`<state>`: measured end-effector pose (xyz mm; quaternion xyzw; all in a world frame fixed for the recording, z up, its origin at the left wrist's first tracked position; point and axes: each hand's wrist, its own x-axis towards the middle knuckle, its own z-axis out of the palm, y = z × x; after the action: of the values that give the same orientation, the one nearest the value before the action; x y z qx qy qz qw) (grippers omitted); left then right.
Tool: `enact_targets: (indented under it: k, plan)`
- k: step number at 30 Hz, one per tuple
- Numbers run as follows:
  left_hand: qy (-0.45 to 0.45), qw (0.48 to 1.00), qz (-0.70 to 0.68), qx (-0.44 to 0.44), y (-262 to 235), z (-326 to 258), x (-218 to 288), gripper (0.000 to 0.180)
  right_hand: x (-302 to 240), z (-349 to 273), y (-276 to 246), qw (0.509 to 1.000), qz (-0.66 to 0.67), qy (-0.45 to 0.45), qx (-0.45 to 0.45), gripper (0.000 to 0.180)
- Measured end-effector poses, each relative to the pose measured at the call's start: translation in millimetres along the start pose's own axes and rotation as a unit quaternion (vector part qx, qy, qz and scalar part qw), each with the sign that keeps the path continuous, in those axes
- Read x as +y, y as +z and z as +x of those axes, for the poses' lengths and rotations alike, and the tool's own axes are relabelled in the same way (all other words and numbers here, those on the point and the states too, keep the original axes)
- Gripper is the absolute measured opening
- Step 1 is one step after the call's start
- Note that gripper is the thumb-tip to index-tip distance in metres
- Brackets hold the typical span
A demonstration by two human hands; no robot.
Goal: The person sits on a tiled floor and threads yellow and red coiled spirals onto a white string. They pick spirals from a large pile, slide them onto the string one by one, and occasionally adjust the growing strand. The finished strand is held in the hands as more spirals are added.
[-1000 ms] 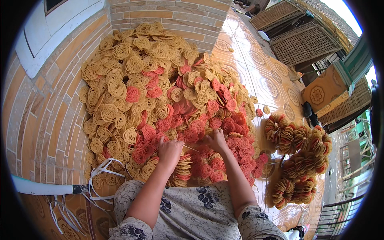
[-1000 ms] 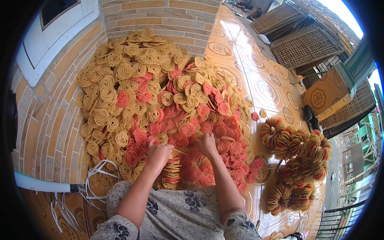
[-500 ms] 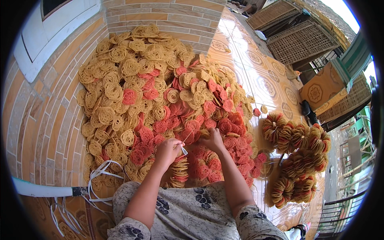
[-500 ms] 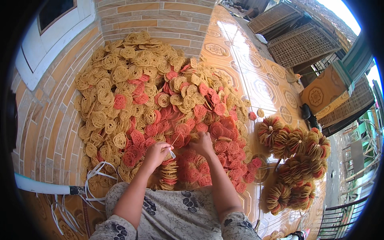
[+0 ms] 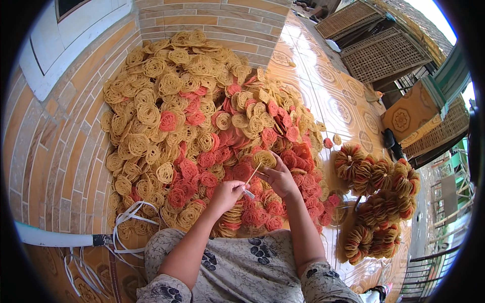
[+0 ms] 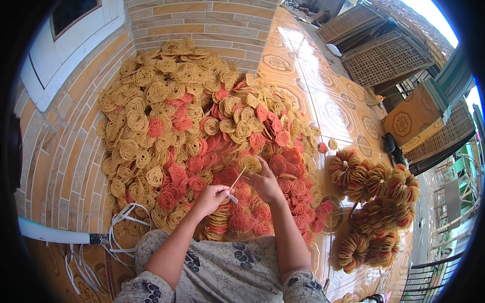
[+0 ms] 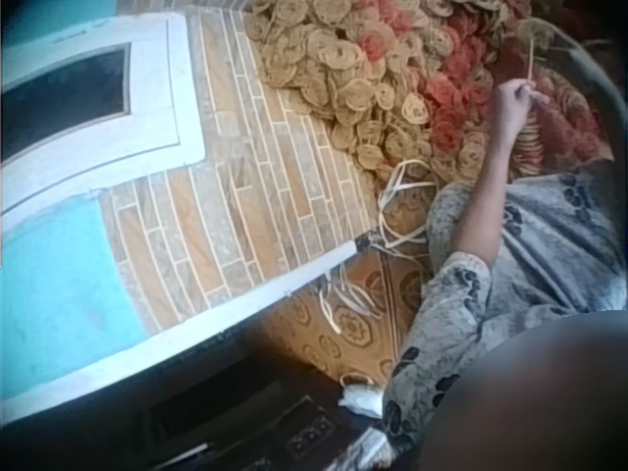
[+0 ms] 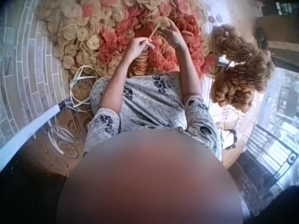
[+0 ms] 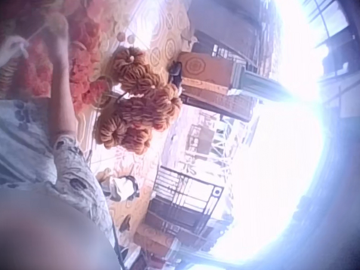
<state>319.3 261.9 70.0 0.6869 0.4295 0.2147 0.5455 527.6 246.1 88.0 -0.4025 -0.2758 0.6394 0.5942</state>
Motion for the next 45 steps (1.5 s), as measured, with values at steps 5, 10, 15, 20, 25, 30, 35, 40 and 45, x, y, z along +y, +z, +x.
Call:
enact_targets:
  k: [5,10,15,20,25,30,35,40,45]
  plan:
    - [-0.005,0.999,0.038,-0.005,-0.9,2.8,-9.1,0.022,4.0,0.4,6.7,0.990,-0.137,-0.036,-0.001,0.054]
    - [0.013,1.000,-0.016,0.008,5.1,7.7,-21.7,0.023,8.1,5.5,4.3,0.952,-0.277,-0.129,-0.009,0.048]
    - [0.019,0.997,-0.068,-0.011,4.1,5.9,-18.6,0.024,4.9,3.5,6.5,0.943,-0.301,-0.138,-0.021,0.049]
    - [-0.003,0.999,-0.032,-0.024,2.2,6.1,-16.3,0.024,-4.9,-4.1,13.9,0.935,-0.323,-0.142,-0.040,0.051]
    - [0.034,0.997,-0.067,0.015,6.8,8.4,-24.9,0.025,-12.4,-6.8,17.0,0.984,-0.146,-0.085,-0.052,0.049]
    - [0.022,0.999,-0.043,0.013,7.3,10.2,-27.6,0.025,-10.5,-4.8,13.8,0.998,-0.028,-0.045,-0.022,0.045]
    - [0.017,0.999,-0.042,0.023,6.5,7.5,-23.0,0.025,-3.6,-1.7,9.6,0.995,-0.079,-0.067,-0.010,0.039]
    - [0.020,0.998,-0.057,0.014,6.4,8.3,-24.9,0.025,0.9,1.1,7.0,0.988,-0.128,-0.084,0.016,0.034]
    - [0.032,0.998,-0.044,0.006,5.6,10.3,-26.5,0.026,2.7,1.4,8.5,0.963,-0.236,-0.118,0.047,0.033]
